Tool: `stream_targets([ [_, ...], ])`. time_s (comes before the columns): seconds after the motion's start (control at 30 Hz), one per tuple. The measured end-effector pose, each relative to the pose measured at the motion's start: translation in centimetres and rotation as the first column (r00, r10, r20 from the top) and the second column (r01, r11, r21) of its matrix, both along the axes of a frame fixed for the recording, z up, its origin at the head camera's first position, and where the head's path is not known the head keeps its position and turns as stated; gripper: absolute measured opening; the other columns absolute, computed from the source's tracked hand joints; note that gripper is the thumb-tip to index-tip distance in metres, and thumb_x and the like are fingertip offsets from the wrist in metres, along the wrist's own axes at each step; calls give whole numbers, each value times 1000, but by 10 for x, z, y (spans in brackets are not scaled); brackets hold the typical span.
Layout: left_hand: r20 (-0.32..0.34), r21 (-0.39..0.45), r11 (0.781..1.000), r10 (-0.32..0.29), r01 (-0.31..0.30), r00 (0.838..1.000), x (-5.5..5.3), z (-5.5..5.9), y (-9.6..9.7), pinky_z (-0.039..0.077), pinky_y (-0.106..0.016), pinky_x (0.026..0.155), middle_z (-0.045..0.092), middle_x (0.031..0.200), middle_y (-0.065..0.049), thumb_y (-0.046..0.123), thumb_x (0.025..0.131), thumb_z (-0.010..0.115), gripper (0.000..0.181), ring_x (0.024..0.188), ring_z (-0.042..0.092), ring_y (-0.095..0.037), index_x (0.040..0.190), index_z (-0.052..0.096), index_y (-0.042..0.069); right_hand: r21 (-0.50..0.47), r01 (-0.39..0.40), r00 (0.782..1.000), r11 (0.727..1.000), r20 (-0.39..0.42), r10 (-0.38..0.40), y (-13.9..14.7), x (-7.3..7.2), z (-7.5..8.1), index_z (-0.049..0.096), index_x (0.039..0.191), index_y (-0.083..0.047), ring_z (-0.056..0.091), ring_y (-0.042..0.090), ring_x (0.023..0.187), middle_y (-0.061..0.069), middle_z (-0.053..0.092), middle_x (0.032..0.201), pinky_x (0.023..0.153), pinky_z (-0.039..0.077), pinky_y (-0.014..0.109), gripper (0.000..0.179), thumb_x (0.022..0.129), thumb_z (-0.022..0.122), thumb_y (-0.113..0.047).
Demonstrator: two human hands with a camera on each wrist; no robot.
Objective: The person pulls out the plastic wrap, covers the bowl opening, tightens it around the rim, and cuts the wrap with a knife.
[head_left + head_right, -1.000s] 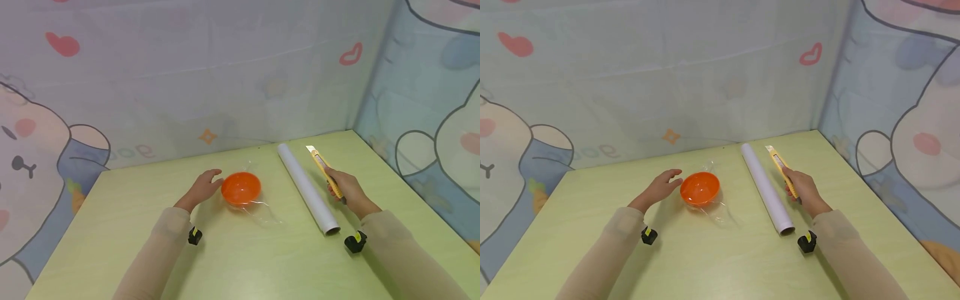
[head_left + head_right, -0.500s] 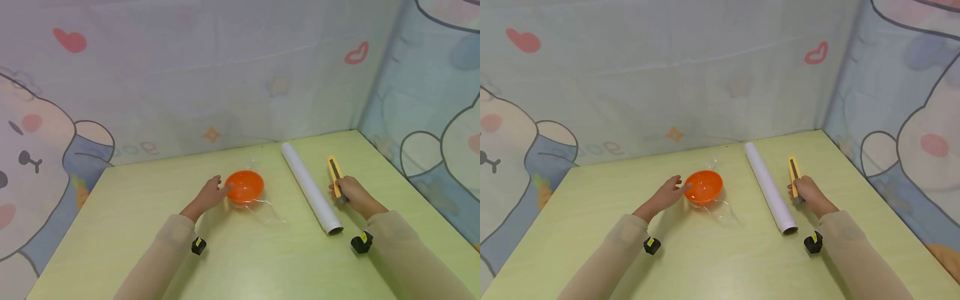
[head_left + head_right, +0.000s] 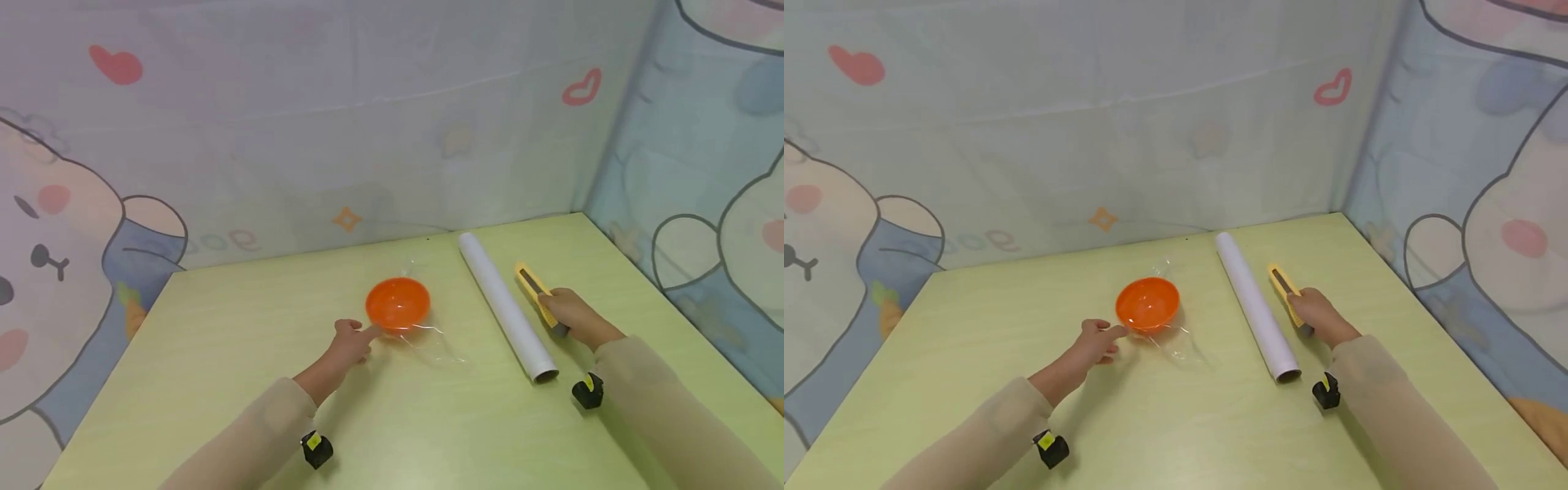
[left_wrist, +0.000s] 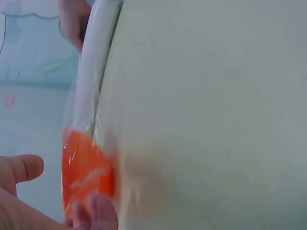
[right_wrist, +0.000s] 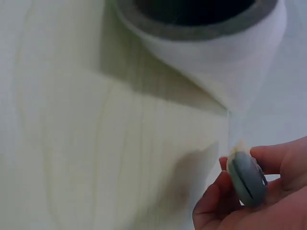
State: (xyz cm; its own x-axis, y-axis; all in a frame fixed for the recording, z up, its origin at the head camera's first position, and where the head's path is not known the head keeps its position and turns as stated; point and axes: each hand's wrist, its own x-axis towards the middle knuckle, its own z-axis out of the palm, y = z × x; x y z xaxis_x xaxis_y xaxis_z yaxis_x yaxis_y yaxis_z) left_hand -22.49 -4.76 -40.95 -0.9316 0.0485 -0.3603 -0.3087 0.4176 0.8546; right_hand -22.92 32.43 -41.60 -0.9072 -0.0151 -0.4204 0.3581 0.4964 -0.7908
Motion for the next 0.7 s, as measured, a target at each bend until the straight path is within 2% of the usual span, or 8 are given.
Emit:
stream_targets([
  [0.07,62,54,997,-64,61,996,10,-1,4,50,-26,69,50,101,-11,33,88,57,47,80,52,-18,115,38,-1,43,-15,1000,999,-16,16,0,-2,-1,12,138,15,34,44,117,37,23,134,93,38,53,63,100,27,-32],
  [0.17,109,141,976,-179,163,978,21,-4,10,54,-28,70,59,98,-10,33,90,54,42,75,56,-16,114,48,-2,123,-42,998,992,-47,48,0,-5,-4,25,128,17,42,34,94,31,37,114,80,40,42,53,99,30,-27],
  [0.27,115,225,953,-235,205,965,26,-9,17,55,-29,71,64,96,-9,33,91,53,43,72,59,-12,116,51,-2,293,-82,990,952,-86,112,-2,-7,-6,34,115,16,44,24,75,21,44,92,68,40,34,44,98,33,-25],
  [0.33,118,270,941,-241,202,963,27,-11,23,56,-30,71,65,95,-9,32,91,54,42,70,61,-11,117,53,-1,412,-104,978,905,-121,168,-6,-7,-7,40,105,12,44,21,65,16,46,81,60,38,30,36,96,35,-23],
  [0.43,141,320,928,-243,188,960,27,-13,33,56,-31,74,66,99,-11,32,90,55,43,72,62,-12,119,53,0,553,-122,959,824,-148,241,-11,-6,-5,46,97,8,45,21,62,16,49,78,53,36,29,30,94,38,-21],
  [0.57,199,370,917,-238,152,951,30,-13,46,55,-31,77,65,108,-15,33,89,58,48,78,64,-14,122,50,-1,598,-155,956,787,-110,272,-12,-6,-1,48,94,5,44,22,63,14,49,78,52,36,29,29,92,38,-22],
  [0.63,231,399,909,-228,122,946,31,-14,51,55,-30,78,65,109,-16,35,89,59,51,81,65,-15,122,50,-2,598,-165,960,785,-86,267,-10,-8,1,46,93,4,44,22,62,14,48,77,53,35,30,29,91,37,-23],
  [0.7,262,431,898,-215,85,941,31,-14,55,55,-29,79,65,110,-16,37,88,60,55,83,65,-15,122,49,-5,606,-158,962,779,-84,260,-8,-11,4,44,99,6,46,26,69,19,49,86,57,37,34,32,91,35,-24],
])
